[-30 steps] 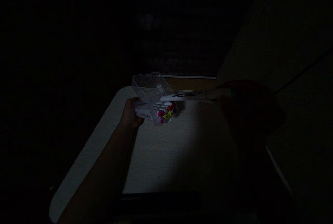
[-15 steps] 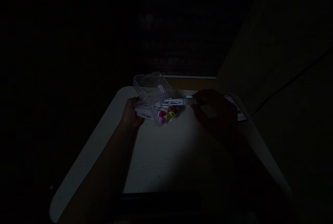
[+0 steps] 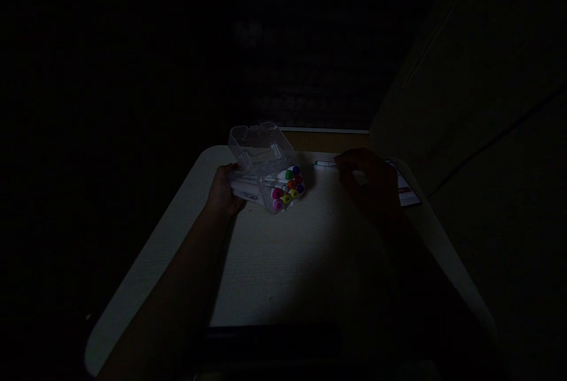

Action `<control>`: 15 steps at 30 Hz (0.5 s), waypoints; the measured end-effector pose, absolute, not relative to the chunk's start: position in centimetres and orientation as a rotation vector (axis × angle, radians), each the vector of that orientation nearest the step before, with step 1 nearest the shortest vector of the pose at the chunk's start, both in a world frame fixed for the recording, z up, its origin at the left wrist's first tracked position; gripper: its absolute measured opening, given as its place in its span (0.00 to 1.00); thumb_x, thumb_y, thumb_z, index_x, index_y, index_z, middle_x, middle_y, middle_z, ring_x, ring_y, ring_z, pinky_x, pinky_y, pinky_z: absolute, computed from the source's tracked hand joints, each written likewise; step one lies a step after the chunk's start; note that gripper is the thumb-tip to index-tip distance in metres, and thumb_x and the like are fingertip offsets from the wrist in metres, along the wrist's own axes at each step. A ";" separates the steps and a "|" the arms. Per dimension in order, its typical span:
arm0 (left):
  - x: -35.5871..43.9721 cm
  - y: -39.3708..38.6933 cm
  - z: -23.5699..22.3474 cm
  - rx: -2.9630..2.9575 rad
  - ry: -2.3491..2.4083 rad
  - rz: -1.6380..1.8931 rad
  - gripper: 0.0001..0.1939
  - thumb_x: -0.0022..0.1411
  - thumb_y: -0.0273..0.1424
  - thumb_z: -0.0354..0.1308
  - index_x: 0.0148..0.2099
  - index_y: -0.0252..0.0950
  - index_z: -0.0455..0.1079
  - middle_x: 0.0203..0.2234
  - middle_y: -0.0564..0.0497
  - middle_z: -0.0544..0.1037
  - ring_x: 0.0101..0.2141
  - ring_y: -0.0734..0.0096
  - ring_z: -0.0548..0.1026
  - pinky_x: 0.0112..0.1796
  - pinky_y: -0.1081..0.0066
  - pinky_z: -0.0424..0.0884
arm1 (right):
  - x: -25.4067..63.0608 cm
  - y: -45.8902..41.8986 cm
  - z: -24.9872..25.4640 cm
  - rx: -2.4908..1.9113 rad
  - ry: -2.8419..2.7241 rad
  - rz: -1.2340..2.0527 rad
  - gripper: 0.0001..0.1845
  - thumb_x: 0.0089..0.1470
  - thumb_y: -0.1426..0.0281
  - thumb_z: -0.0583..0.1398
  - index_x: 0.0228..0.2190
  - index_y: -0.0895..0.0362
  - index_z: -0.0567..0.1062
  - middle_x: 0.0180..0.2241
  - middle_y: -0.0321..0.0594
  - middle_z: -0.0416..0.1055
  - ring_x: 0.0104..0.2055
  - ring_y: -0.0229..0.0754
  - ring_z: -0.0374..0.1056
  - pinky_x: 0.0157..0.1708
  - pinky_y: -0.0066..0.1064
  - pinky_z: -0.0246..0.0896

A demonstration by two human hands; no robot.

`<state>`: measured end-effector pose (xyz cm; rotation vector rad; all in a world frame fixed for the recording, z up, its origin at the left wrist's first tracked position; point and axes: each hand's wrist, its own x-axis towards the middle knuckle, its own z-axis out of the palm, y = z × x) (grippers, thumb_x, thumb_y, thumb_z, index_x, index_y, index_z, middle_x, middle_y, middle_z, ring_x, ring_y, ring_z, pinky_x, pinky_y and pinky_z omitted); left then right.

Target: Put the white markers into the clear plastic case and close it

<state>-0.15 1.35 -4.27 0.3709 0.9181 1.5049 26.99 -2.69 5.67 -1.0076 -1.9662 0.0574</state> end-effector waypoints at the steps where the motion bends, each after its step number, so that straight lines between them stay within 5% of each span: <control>1: -0.2 1.4 -4.4 0.363 0.908 1.502 0.08 0.55 0.30 0.48 0.34 0.34 0.68 0.23 0.49 0.73 0.27 0.64 0.75 0.31 0.68 0.73 | 27.6 -1.9 4.9 -1.083 -1.949 0.043 0.08 0.54 0.74 0.54 0.33 0.56 0.73 0.34 0.42 0.74 0.37 0.40 0.70 0.38 0.33 0.67; 4: -0.3 1.5 -4.6 0.335 0.928 1.499 0.08 0.55 0.31 0.49 0.34 0.34 0.68 0.22 0.50 0.73 0.26 0.66 0.74 0.30 0.69 0.73 | 29.5 0.2 2.6 -1.400 -2.005 0.106 0.12 0.56 0.72 0.55 0.42 0.61 0.72 0.43 0.49 0.72 0.43 0.44 0.69 0.44 0.39 0.66; 7: -0.2 1.5 -4.7 0.329 0.972 1.496 0.09 0.56 0.32 0.49 0.33 0.34 0.68 0.21 0.51 0.72 0.25 0.67 0.74 0.29 0.70 0.73 | 30.6 0.8 1.1 -1.464 -2.066 0.140 0.16 0.59 0.64 0.56 0.46 0.58 0.70 0.48 0.45 0.68 0.47 0.43 0.66 0.47 0.43 0.64; 15: 0.3 1.5 -4.5 0.379 0.916 1.513 0.08 0.56 0.30 0.47 0.31 0.34 0.67 0.21 0.50 0.72 0.30 0.64 0.76 0.32 0.68 0.74 | 30.8 0.1 0.1 -1.495 -2.160 0.200 0.17 0.59 0.63 0.56 0.47 0.57 0.69 0.49 0.44 0.67 0.46 0.42 0.67 0.45 0.40 0.66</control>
